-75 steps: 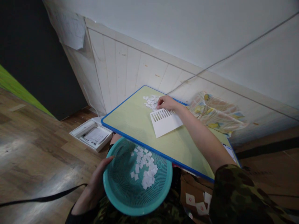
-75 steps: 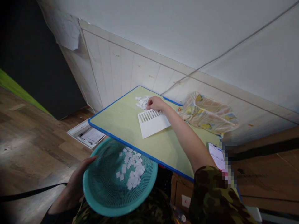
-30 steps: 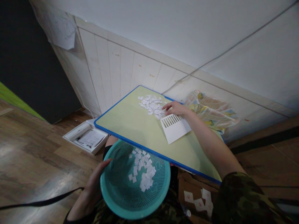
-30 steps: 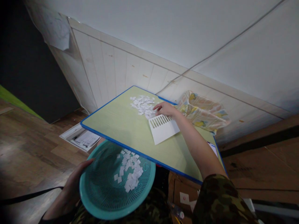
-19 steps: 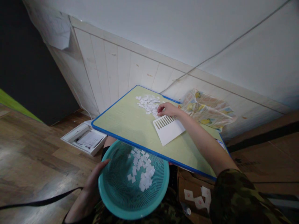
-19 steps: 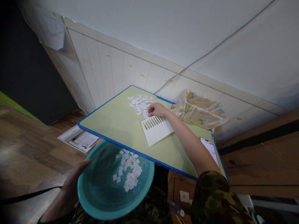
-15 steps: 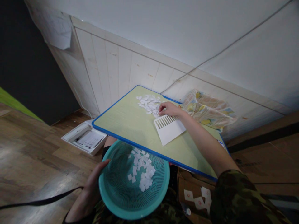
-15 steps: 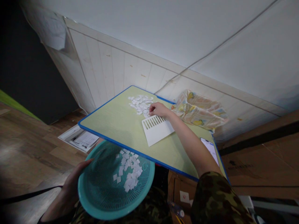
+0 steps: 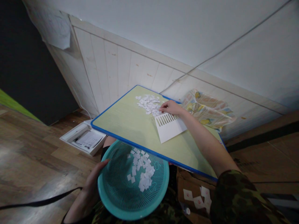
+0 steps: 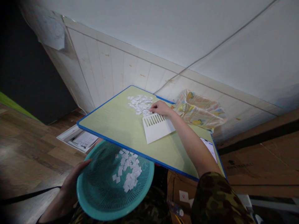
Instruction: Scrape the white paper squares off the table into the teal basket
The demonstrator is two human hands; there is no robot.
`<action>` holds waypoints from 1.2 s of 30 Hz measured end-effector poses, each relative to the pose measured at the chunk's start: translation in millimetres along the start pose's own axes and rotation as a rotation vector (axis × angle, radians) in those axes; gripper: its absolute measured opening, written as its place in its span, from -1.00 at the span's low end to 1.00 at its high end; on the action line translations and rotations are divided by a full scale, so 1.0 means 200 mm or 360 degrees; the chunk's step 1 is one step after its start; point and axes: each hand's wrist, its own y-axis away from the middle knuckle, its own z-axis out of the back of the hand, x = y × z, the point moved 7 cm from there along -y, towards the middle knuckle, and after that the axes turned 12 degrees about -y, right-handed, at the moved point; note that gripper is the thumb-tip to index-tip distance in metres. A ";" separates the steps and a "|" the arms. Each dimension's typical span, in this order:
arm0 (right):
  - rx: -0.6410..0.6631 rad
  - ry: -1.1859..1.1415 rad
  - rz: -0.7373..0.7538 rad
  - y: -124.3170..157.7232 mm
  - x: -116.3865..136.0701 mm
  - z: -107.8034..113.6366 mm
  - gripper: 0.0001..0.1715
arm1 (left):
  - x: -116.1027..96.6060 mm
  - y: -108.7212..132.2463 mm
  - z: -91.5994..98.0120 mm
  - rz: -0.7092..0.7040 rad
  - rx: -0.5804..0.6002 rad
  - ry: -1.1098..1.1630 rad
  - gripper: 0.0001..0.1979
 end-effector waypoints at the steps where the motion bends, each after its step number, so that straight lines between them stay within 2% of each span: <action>1: -0.0034 0.0027 -0.0031 0.00 -0.02 0.02 -0.72 | 0.00 0.00 0.00 0.0002 -0.0015 -0.0013 -0.92; 3: -0.0114 0.0089 -0.0124 -0.02 -0.06 0.07 -0.75 | 0.01 -0.01 0.01 0.0003 -0.0034 -0.0044 -0.98; 5: -0.0135 0.0148 -0.0217 -0.04 -0.11 0.09 -0.66 | 0.01 -0.02 0.01 -0.0018 -0.0027 -0.0059 -0.92; 7: -0.0118 0.0171 -0.0289 -0.07 -0.15 0.09 -0.54 | 0.02 -0.03 0.03 -0.0044 -0.0021 -0.0053 -0.86; 10: -0.0130 0.0153 -0.0352 -0.11 -0.17 0.07 -0.49 | 0.03 -0.04 0.03 -0.0029 -0.0015 -0.0073 -0.85; 16: -0.0053 0.0084 -0.0210 -0.17 -0.15 0.02 -0.71 | 0.02 -0.01 0.05 -0.0011 -0.0132 -0.0121 -0.64; 20: -0.0109 -0.0012 -0.0218 -0.16 -0.17 0.04 -0.80 | 0.02 -0.03 0.07 -0.0033 -0.0143 -0.0075 -0.77; 24: -0.0230 -0.0267 -0.0188 -0.12 -0.16 0.08 -0.70 | 0.04 -0.05 0.06 -0.0010 -0.0071 -0.0032 -0.84; 26: -0.0221 -0.0299 -0.0190 -0.10 -0.15 0.09 -0.66 | 0.04 -0.05 0.05 -0.0017 -0.0040 -0.0026 -0.92; 29: -0.0124 -0.0128 -0.0253 -0.08 -0.17 0.10 -0.67 | 0.04 -0.05 0.04 -0.0029 -0.0029 -0.0041 -0.94; 33: -0.0056 0.0130 -0.0294 -0.07 -0.20 0.09 -0.59 | 0.04 -0.05 0.05 -0.0012 -0.0053 -0.0067 -0.73; 36: -0.0053 0.0174 -0.0221 -0.07 -0.20 0.06 -0.61 | 0.04 -0.04 0.05 -0.0016 -0.0046 -0.0093 -0.69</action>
